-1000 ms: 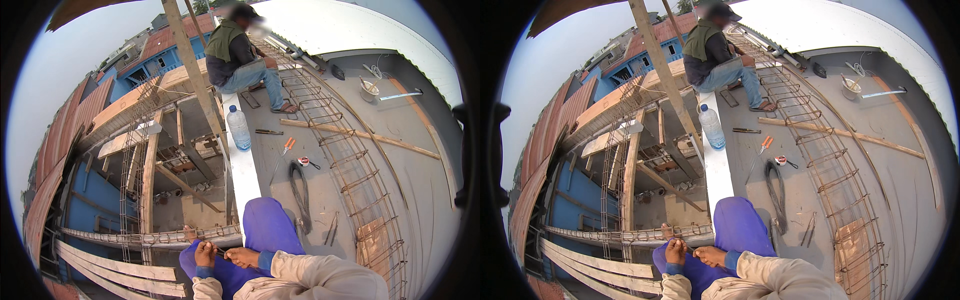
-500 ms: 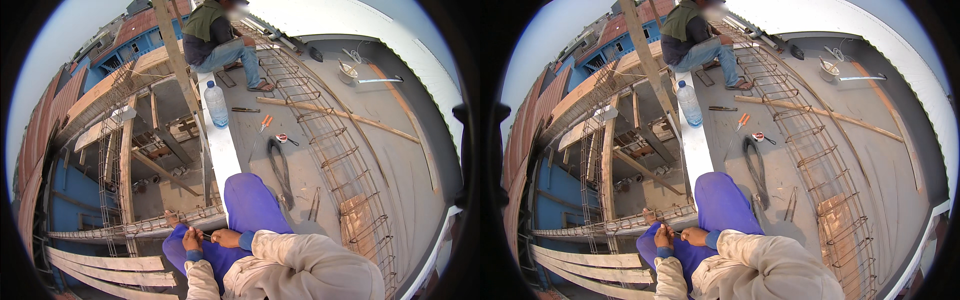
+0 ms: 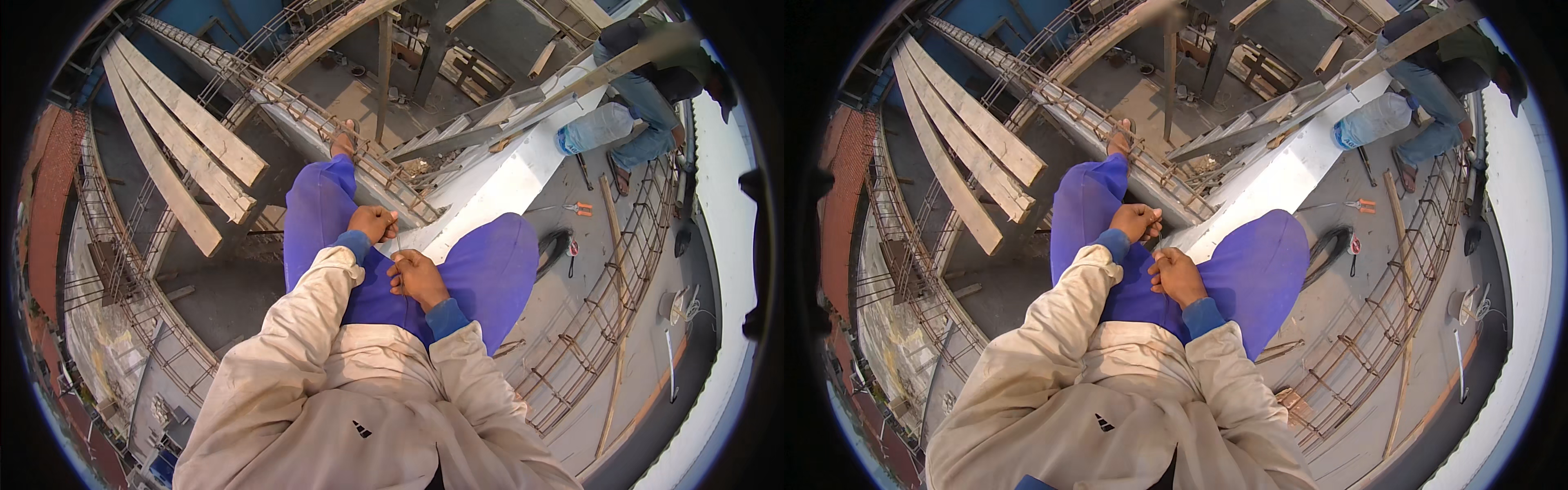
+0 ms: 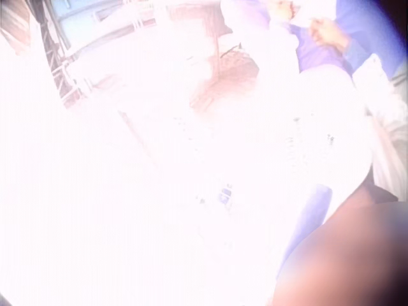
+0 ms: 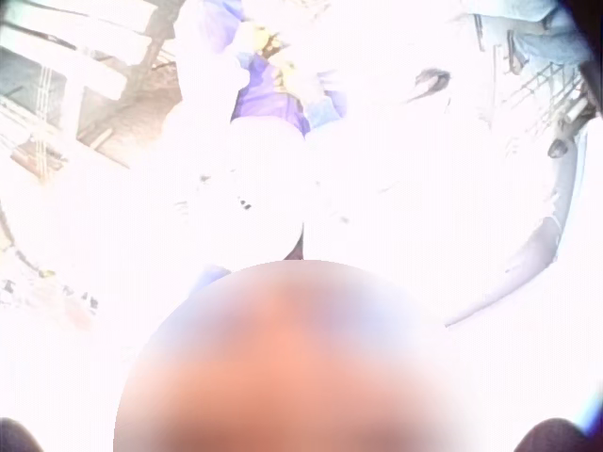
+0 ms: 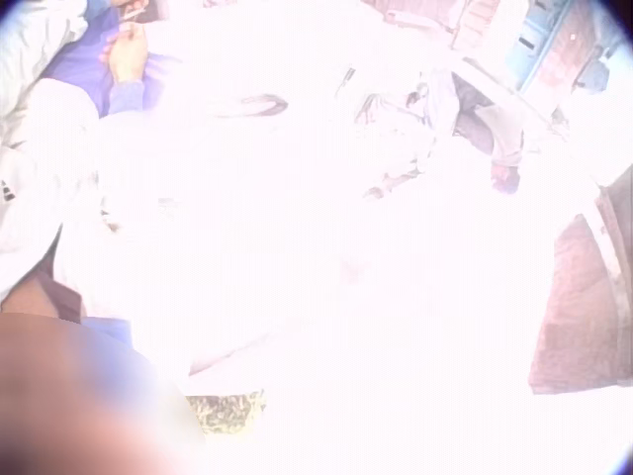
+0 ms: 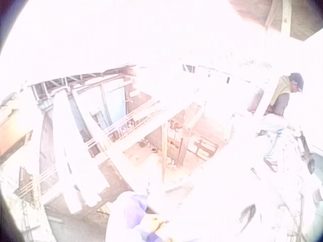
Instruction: The person ties metal rebar rods together on a roof structure using wire and pliers. They repeatedly wrap wire around rebar intersections and twist it tight to secure the framework.
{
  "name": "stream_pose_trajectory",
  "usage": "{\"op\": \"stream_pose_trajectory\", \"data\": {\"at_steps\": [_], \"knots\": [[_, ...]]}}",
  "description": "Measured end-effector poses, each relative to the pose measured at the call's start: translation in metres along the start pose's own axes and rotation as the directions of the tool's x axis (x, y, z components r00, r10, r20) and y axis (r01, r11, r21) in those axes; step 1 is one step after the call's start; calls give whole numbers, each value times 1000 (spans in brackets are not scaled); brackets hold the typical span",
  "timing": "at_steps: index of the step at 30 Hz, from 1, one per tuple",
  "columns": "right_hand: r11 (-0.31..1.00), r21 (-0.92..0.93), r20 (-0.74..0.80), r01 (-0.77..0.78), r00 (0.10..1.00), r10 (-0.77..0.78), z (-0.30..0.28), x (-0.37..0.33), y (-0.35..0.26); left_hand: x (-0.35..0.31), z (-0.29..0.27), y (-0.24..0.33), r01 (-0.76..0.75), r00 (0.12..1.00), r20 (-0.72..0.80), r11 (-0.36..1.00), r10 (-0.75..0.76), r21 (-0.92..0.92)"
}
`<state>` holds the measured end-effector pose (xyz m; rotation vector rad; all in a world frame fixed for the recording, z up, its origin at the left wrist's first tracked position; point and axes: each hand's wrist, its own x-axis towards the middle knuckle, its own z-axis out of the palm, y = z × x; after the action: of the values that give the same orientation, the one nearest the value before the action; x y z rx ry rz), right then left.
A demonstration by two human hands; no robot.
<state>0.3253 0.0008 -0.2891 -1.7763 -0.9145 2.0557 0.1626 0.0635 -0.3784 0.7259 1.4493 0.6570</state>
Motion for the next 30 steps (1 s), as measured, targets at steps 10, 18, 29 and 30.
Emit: {"op": "stream_pose_trajectory", "data": {"at_steps": [10,18,29,30], "knots": [[881,463,-60,-92,989,135,11,78,-4,59,11,-15,261,949,-134,950,-285,-170],[948,261,-323,-182,909,264,11,179,12,145,23,-85,469,782,-168,744,-600,-475],[385,-908,-219,-164,970,-102,-77,342,-28,227,65,-138,319,860,-104,686,-499,-654],[363,-916,-216,-172,973,-84,-82,352,-29,234,71,-143,291,857,-135,682,-498,-671]]}}
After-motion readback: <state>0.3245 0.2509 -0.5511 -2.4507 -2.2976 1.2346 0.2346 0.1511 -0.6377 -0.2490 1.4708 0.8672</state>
